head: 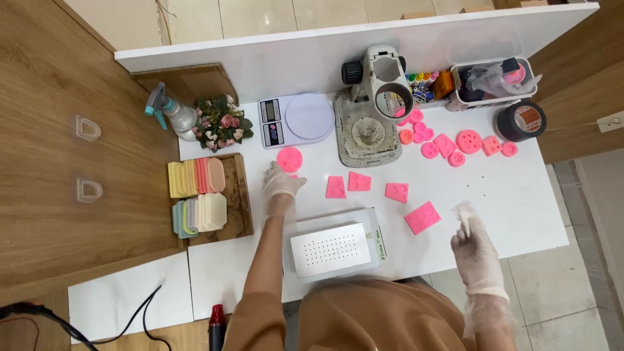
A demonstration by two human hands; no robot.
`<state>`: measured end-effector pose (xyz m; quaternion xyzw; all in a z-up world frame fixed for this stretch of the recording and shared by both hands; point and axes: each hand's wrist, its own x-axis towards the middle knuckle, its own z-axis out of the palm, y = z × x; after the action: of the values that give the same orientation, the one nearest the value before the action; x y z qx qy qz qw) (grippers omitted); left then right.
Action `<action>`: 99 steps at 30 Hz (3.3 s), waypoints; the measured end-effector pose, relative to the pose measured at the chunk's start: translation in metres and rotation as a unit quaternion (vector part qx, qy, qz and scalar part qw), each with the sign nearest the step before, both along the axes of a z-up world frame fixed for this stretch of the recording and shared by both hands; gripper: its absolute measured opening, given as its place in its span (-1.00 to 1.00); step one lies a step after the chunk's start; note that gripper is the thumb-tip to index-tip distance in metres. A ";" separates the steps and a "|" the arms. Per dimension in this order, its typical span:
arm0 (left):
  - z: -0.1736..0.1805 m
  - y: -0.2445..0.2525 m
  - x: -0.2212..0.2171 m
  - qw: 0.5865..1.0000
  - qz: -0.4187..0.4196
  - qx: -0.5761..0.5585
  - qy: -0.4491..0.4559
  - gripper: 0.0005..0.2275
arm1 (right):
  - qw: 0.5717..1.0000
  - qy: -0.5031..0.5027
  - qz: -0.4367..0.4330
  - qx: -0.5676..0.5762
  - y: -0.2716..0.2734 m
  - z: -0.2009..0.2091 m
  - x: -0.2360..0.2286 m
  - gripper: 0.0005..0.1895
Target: The person uses a heat gun to soften and shape pink circular wax pieces on a perforated metal plate. They repeatedly apply heat, rotate the wax, and wipe the surface with a cloth while working at a white countertop with other wax shapes nearby.
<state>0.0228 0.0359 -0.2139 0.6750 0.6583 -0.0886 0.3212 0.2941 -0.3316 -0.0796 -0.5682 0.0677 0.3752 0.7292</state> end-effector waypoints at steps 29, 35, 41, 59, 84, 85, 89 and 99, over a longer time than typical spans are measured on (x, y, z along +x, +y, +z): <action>0.141 -0.082 -0.042 0.571 0.074 -0.382 -0.723 -0.26 | 0.995 0.055 0.079 0.006 0.033 -0.036 0.046 -0.71; 0.171 -0.163 -0.057 0.848 0.018 -0.118 -0.517 -0.39 | 0.985 0.096 0.139 0.030 0.029 -0.053 0.045 -0.70; 0.147 -0.222 -0.050 0.969 -0.110 0.198 -0.100 -0.32 | 0.975 0.108 0.192 -0.027 0.037 -0.049 0.037 -0.65; 0.037 -0.374 -0.166 0.438 0.716 -0.048 -0.541 -0.35 | 0.945 -0.035 0.312 -0.089 0.077 -0.003 -0.026 -0.66; -0.029 -0.332 -0.313 0.053 0.901 0.055 -0.427 -0.53 | 0.426 -0.750 0.506 0.014 0.022 -0.012 -0.123 -0.44; -0.021 -0.333 -0.310 0.058 0.901 0.054 -0.426 -0.53 | 0.430 -0.749 0.505 0.010 0.026 -0.011 -0.122 -0.44; -0.010 -0.343 -0.302 0.026 0.899 0.096 -0.426 -0.66 | 0.424 -0.762 0.489 0.038 0.036 -0.013 -0.113 -0.45; -0.036 -0.366 -0.300 0.124 0.823 0.109 -0.544 -0.66 | 0.439 -0.787 0.432 -0.009 0.047 0.023 -0.131 -0.49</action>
<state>-0.2771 -0.3305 -0.2504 -0.3745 0.4718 0.6920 0.3978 0.1628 -0.2846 -0.0568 -0.5808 -0.7868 0.0321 0.2063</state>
